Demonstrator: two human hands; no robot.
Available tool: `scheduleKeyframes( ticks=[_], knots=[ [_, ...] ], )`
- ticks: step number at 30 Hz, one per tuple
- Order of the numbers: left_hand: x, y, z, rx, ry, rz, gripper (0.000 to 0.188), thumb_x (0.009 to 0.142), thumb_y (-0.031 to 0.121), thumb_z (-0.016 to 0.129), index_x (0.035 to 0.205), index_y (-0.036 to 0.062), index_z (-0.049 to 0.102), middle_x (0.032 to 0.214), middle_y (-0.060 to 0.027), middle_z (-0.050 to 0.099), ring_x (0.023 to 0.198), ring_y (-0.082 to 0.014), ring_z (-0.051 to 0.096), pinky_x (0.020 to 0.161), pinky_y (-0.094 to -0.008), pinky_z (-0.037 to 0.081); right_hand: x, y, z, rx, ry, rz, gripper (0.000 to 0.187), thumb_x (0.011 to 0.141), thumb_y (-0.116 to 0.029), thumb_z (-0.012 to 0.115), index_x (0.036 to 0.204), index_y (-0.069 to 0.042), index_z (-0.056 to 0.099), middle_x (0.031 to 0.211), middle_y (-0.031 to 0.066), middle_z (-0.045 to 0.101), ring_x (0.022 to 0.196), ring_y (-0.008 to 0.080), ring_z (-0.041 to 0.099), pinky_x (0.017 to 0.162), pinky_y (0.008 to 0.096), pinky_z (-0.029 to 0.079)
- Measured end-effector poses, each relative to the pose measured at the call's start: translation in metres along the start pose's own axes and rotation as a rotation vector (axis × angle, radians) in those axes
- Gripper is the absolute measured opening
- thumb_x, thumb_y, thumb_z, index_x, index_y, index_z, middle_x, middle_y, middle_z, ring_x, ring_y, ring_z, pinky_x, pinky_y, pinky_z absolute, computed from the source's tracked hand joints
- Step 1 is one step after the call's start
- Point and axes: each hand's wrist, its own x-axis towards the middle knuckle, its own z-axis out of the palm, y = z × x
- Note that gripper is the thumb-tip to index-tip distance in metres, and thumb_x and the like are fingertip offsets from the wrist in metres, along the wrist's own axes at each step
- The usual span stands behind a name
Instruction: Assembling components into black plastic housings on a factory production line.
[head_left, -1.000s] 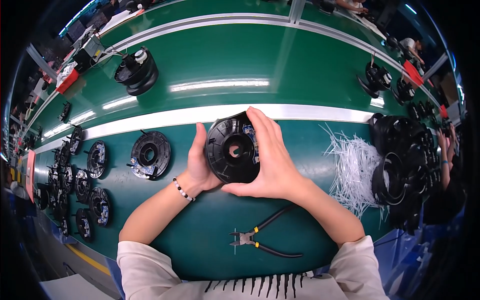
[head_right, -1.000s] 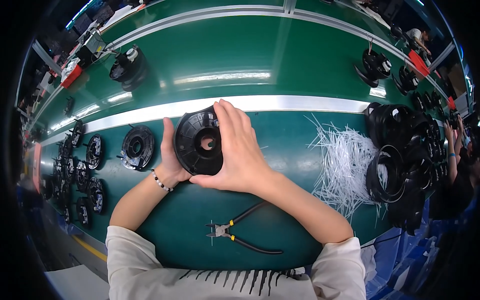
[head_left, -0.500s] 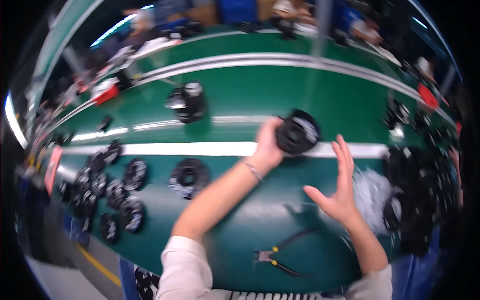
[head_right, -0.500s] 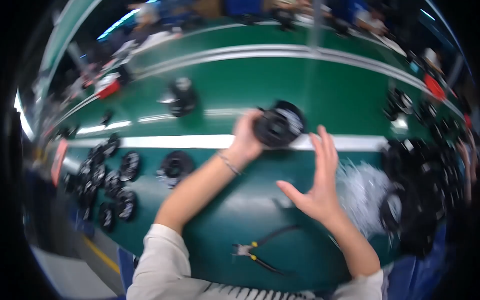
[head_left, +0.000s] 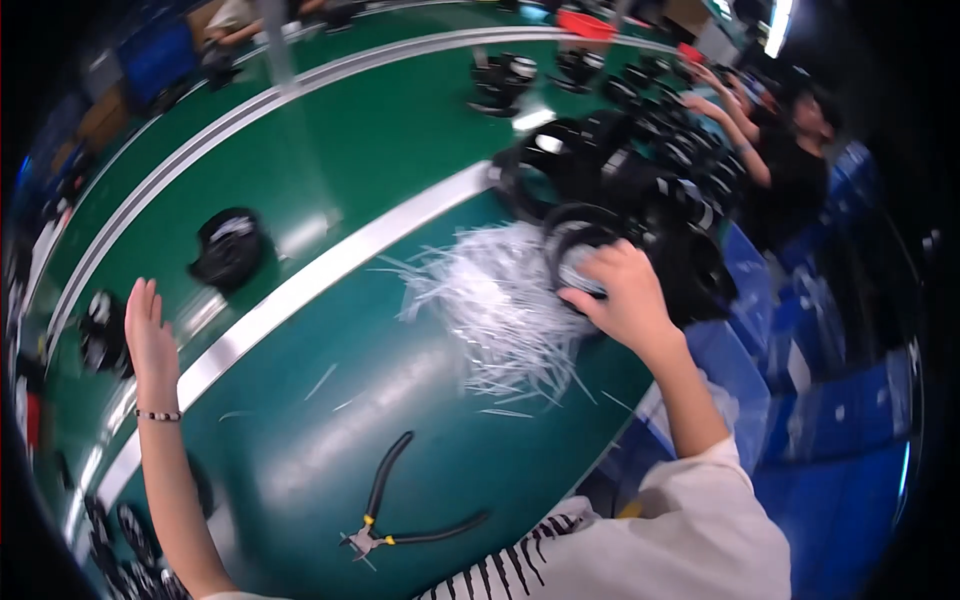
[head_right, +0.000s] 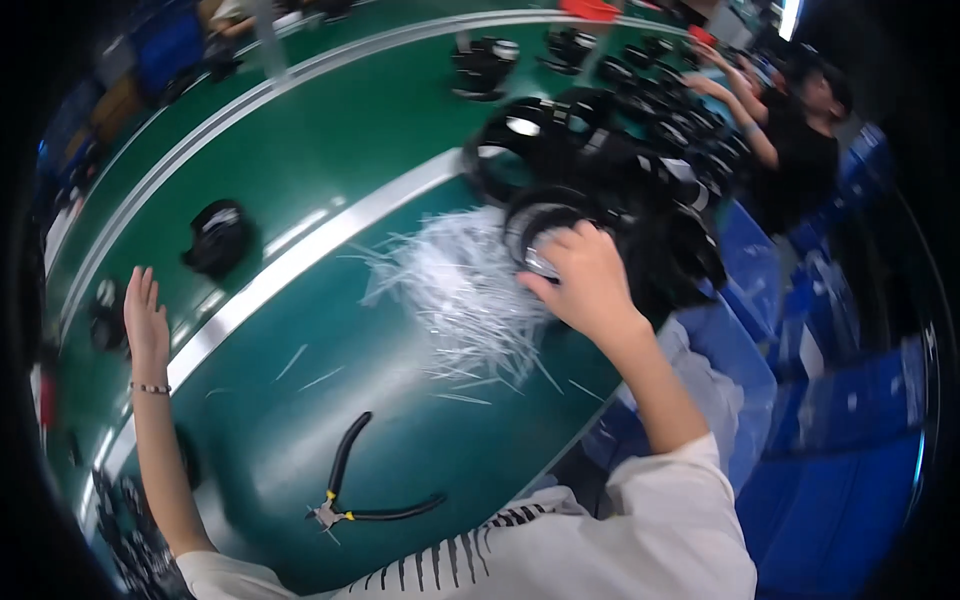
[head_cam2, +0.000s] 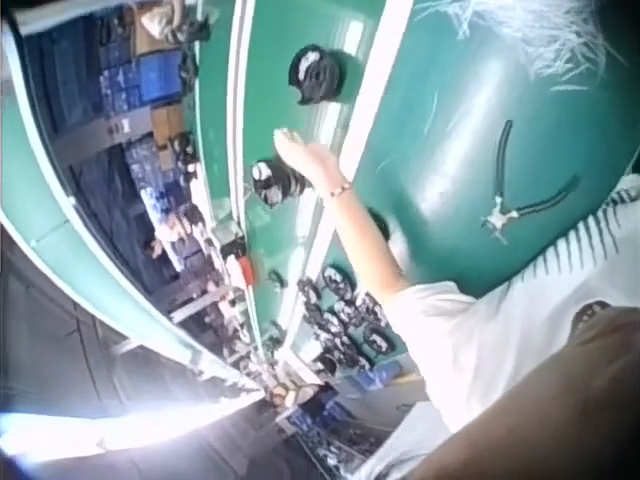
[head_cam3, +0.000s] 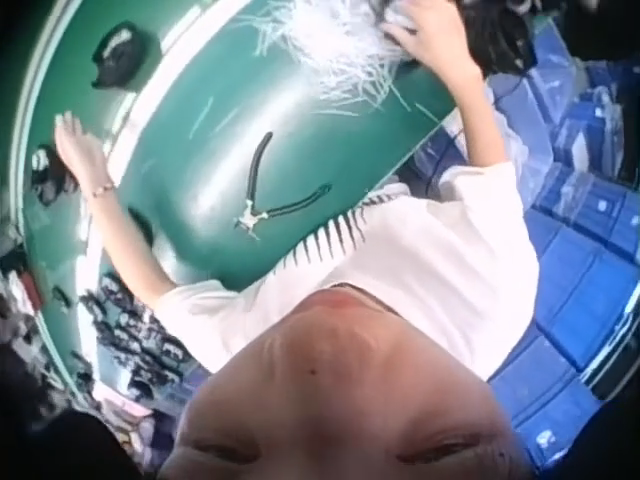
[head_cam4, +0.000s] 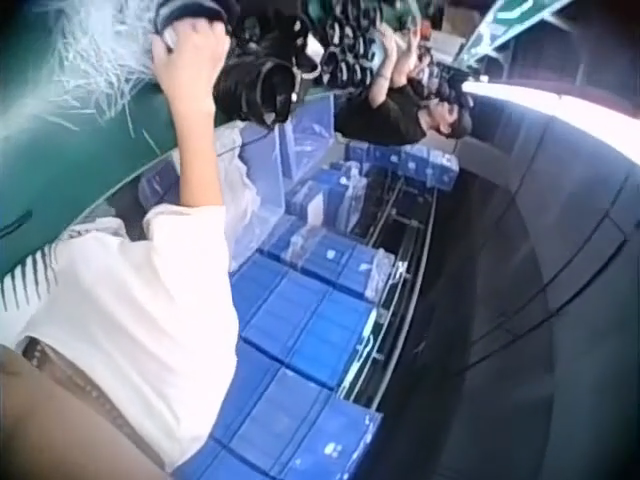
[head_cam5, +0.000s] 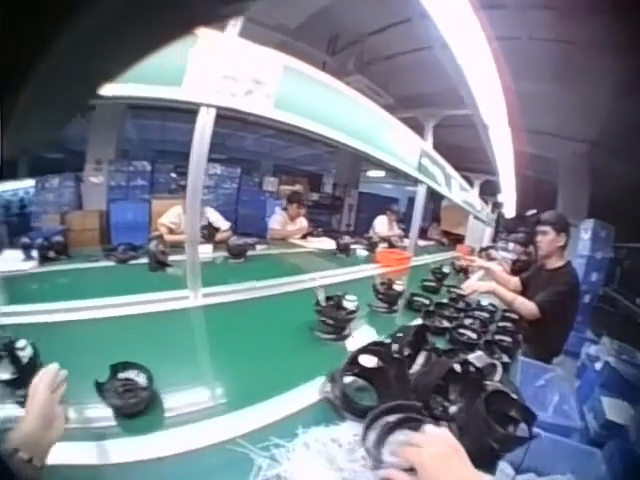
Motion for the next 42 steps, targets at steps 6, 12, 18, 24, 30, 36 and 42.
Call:
scheduleKeyframes(
  ticks=[6,12,18,24,30,36,42],
  knots=[
    [-0.083,0.068,-0.062,0.738,-0.006,0.524,0.030,0.081,0.019,0.058,0.106,0.0020,0.056,0.109,-0.0099,0.058,0.104,-0.0213,0.052,0.090,-0.0317,0.038,-0.013,-0.008,-0.033,0.004,0.144,0.023,0.005,0.068,0.002,0.061,0.072,0.002,0.058,0.076,0.0142,0.056,0.077,0.0322,0.051,0.073,0.0377,0.042],
    [-0.145,0.059,-0.134,1.318,-0.267,0.086,0.059,0.071,0.024,0.066,0.121,0.0014,0.043,0.108,-0.0224,0.055,0.102,-0.0361,0.051,0.088,-0.0394,0.042,0.011,-0.083,-0.031,0.401,0.123,-0.473,0.016,0.061,0.002,0.061,0.077,0.004,0.056,0.079,0.0151,0.057,0.070,0.0305,0.053,0.060,0.0369,0.042],
    [-0.148,0.039,-0.140,1.265,-0.120,0.180,0.050,0.068,0.019,0.070,0.110,0.0012,0.050,0.093,-0.0201,0.060,0.089,-0.0353,0.057,0.078,-0.0384,0.046,0.023,-0.165,0.011,0.617,-0.170,-0.826,0.019,0.062,-0.008,0.069,0.077,-0.003,0.060,0.079,0.0076,0.058,0.066,0.0236,0.055,0.055,0.0331,0.044],
    [-0.123,0.028,-0.120,0.631,-0.098,-0.046,0.023,0.080,0.009,0.058,0.100,-0.0016,0.056,0.083,-0.0066,0.061,0.078,-0.0106,0.056,0.067,-0.0251,0.046,0.042,-0.185,0.021,0.500,-0.341,-0.833,0.046,0.055,-0.036,0.075,0.080,-0.001,0.061,0.103,0.0132,0.054,0.088,0.0307,0.049,0.072,0.0412,0.041],
    [-0.125,0.032,-0.069,0.064,-0.023,-0.013,0.019,0.085,0.006,0.052,0.102,-0.0025,0.052,0.092,-0.0064,0.057,0.075,-0.0096,0.058,0.059,-0.0203,0.048,0.052,-0.242,0.039,0.444,-0.508,-0.665,0.108,0.051,-0.055,0.075,0.130,0.002,0.027,0.133,0.0317,0.019,0.121,0.0497,0.021,0.098,0.0573,0.020],
    [-0.138,0.025,-0.037,-0.121,-0.071,-0.024,0.025,0.086,0.005,0.050,0.109,-0.0020,0.043,0.102,-0.0096,0.054,0.085,-0.0128,0.058,0.067,-0.0237,0.052,0.059,-0.238,0.032,0.429,-0.658,-0.725,0.109,0.051,-0.032,0.079,0.134,0.001,0.016,0.132,0.0292,0.023,0.122,0.0455,0.024,0.100,0.0562,0.019],
    [-0.157,0.005,-0.020,-0.249,-0.092,0.103,0.037,0.083,-0.001,0.052,0.115,-0.0013,0.034,0.112,-0.0106,0.049,0.102,-0.0151,0.051,0.086,-0.0278,0.045,0.072,-0.217,0.049,1.375,-0.431,-0.057,0.110,0.052,-0.036,0.083,0.132,0.004,0.019,0.128,0.0240,0.033,0.121,0.0326,0.032,0.098,0.0396,0.030]
  ],
)
